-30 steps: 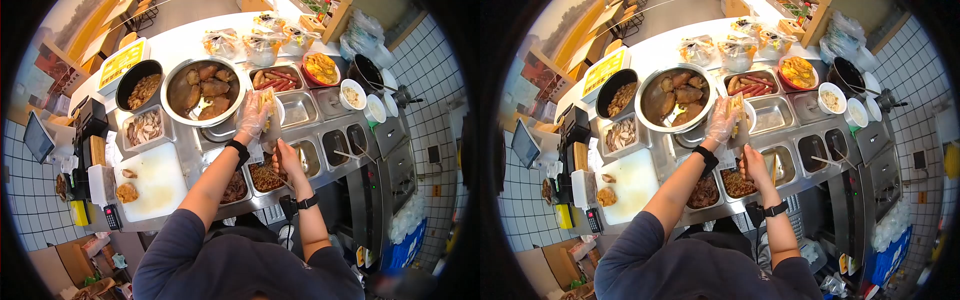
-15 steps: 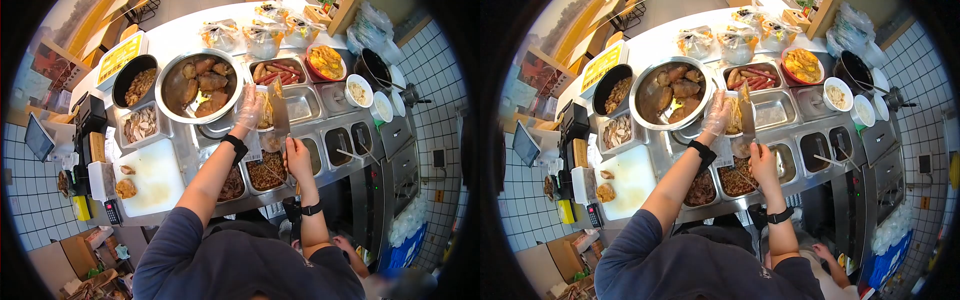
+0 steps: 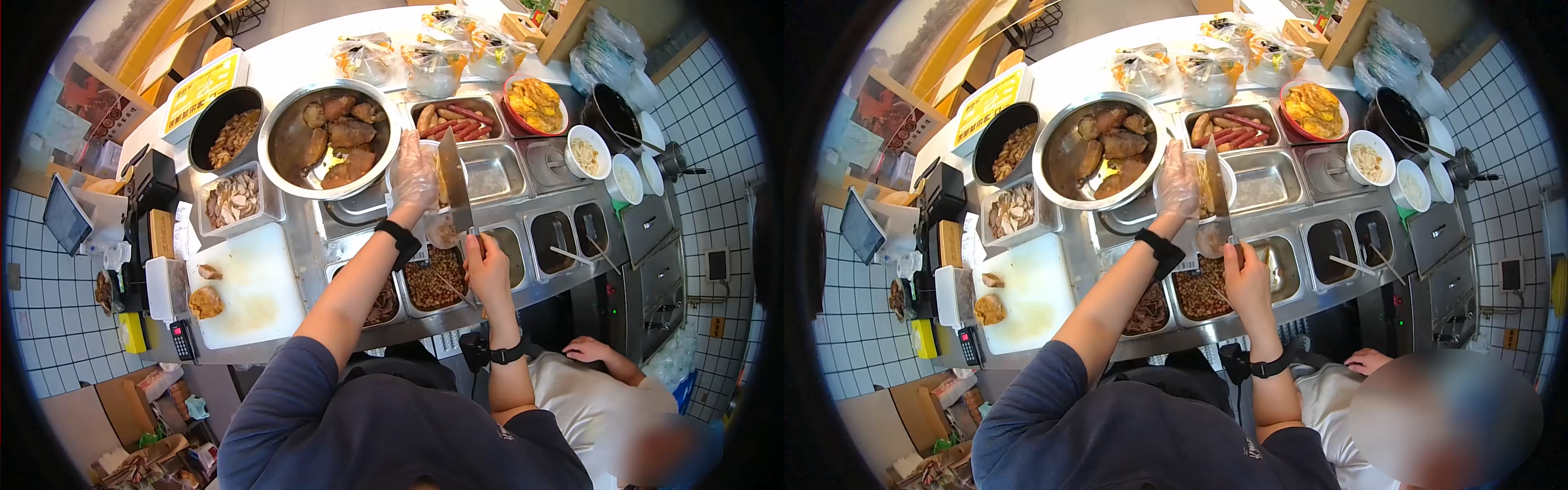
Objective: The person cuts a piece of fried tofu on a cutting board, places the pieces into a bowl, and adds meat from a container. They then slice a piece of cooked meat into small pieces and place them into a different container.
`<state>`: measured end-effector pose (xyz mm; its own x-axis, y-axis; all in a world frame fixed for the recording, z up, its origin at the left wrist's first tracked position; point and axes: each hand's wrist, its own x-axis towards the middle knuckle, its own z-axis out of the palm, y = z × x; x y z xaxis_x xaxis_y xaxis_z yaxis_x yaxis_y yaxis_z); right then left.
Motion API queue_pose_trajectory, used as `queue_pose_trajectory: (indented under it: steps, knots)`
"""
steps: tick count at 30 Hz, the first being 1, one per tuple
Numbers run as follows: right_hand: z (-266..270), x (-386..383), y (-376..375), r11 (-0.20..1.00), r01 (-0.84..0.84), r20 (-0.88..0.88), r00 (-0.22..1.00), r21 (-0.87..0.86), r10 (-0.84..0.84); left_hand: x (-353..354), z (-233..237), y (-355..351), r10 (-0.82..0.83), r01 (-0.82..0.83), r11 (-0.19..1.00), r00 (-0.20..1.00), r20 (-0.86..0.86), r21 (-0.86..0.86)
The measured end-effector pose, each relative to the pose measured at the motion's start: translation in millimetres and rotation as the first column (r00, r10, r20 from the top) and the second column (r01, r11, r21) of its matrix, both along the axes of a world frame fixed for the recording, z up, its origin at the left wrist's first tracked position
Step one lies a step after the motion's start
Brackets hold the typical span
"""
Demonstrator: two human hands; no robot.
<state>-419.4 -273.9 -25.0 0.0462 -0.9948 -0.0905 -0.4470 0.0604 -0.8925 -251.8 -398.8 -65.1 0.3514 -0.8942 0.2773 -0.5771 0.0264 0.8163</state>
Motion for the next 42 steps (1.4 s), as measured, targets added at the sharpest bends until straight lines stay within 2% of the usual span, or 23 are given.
queue_pose_trajectory:
  steps: [2, 4, 7, 8, 10, 13, 14, 16, 17, 18, 20, 21, 23, 27, 28, 29, 31, 32, 33, 35, 36, 38, 42]
  knots:
    - [6, 0, 0, 1.000, 0.016, 0.018, 1.000, 0.022, -0.017, 1, -6, 2, -0.035, 0.035, 0.999, 0.999, 0.007, -0.027]
    - [22, 2, 1, 0.986, 0.046, 0.052, 0.997, 0.162, -0.054, -3, 0, 8, -0.042, 0.044, 0.998, 0.998, 0.046, -0.041]
    - [16, -1, 4, 0.992, 0.033, 0.115, 0.992, 0.119, -0.046, -4, 4, 12, -0.062, 0.061, 0.998, 0.977, 0.204, 0.011]
    - [14, -3, 6, 0.992, 0.035, 0.115, 0.992, 0.120, -0.049, -3, 3, 15, -0.065, 0.064, 0.998, 0.977, 0.204, 0.012]
    - [12, -5, 7, 0.994, 0.052, 0.075, 0.995, 0.098, -0.060, 5, -6, 20, -0.153, 0.135, 0.988, 0.936, 0.316, 0.078]
    - [19, -5, 10, 0.985, 0.069, 0.081, 0.993, 0.156, -0.082, 9, -24, 6, -0.206, 0.204, 0.978, 0.919, 0.337, 0.042]
    - [15, -6, 11, 0.985, 0.074, 0.081, 0.993, 0.155, -0.087, 10, -31, 3, -0.240, 0.258, 0.966, 0.867, 0.436, 0.019]
    - [5, -8, 13, 0.998, 0.069, 0.045, 0.997, 0.015, -0.070, 12, -26, 1, -0.291, 0.315, 0.949, 0.831, 0.473, 0.031]
    - [3, -9, 15, 0.997, 0.072, 0.045, 0.996, 0.016, -0.073, 12, -24, 0, -0.338, 0.367, 0.929, 0.791, 0.511, 0.047]
    - [3, -10, 16, 0.998, 0.062, 0.031, 0.998, 0.011, -0.062, 13, -23, -1, -0.340, 0.370, 0.928, 0.789, 0.511, 0.047]
    - [2, -10, 18, 0.999, 0.053, 0.022, 0.998, -0.001, -0.053, 16, -19, -7, -0.443, 0.363, 0.895, 0.796, 0.412, 0.261]
    - [1, -10, 20, 0.999, 0.042, 0.040, 0.998, 0.007, -0.042, 15, -12, -7, -0.442, 0.363, 0.895, 0.795, 0.415, 0.258]
    - [3, -8, 21, 1.000, 0.026, 0.060, 0.998, 0.004, -0.026, 12, 3, -4, -0.474, 0.317, 0.861, 0.785, 0.399, 0.398]
    - [29, -2, 24, 0.994, 0.022, 0.212, 0.976, 0.107, -0.044, 15, 17, -4, -0.340, 0.266, 0.936, 0.857, 0.388, 0.230]
    - [30, -2, 25, 0.990, 0.014, 0.241, 0.969, 0.137, -0.047, 13, 6, -9, -0.213, 0.220, 0.975, 0.854, 0.476, 0.042]
    - [31, -1, 26, 0.986, 0.005, 0.269, 0.962, 0.169, -0.051, 12, 3, -13, -0.209, 0.217, 0.975, 0.854, 0.477, 0.039]
    - [33, 0, 29, 0.984, 0.007, 0.293, 0.954, 0.176, -0.059, 10, 9, -19, -0.255, 0.130, 0.956, 0.812, 0.525, 0.263]
    - [34, 1, 31, 0.981, 0.015, 0.316, 0.946, 0.192, -0.076, 11, 12, -25, -0.375, 0.177, 0.907, 0.750, 0.545, 0.382]
    - [36, 0, 33, 0.981, 0.015, 0.317, 0.945, 0.193, -0.077, 12, 22, -26, -0.376, 0.177, 0.907, 0.749, 0.545, 0.383]
    - [40, -2, 36, 0.978, 0.022, 0.363, 0.927, 0.208, -0.098, 12, 38, -24, -0.525, 0.207, 0.743, 0.770, 0.363, 0.636]
    - [41, -3, 36, 0.978, 0.023, 0.364, 0.926, 0.207, -0.099, 14, 27, -24, -0.525, 0.206, 0.744, 0.768, 0.365, 0.636]
    - [42, -6, 37, 0.979, 0.036, 0.393, 0.912, 0.202, -0.115, 15, -5, -24, -0.368, 0.199, 0.864, 0.876, 0.311, 0.463]
    - [58, -8, 42, 0.974, 0.070, 0.419, 0.895, 0.213, -0.156, 13, 13, -5, -0.409, 0.274, 0.889, 0.834, 0.369, 0.367]
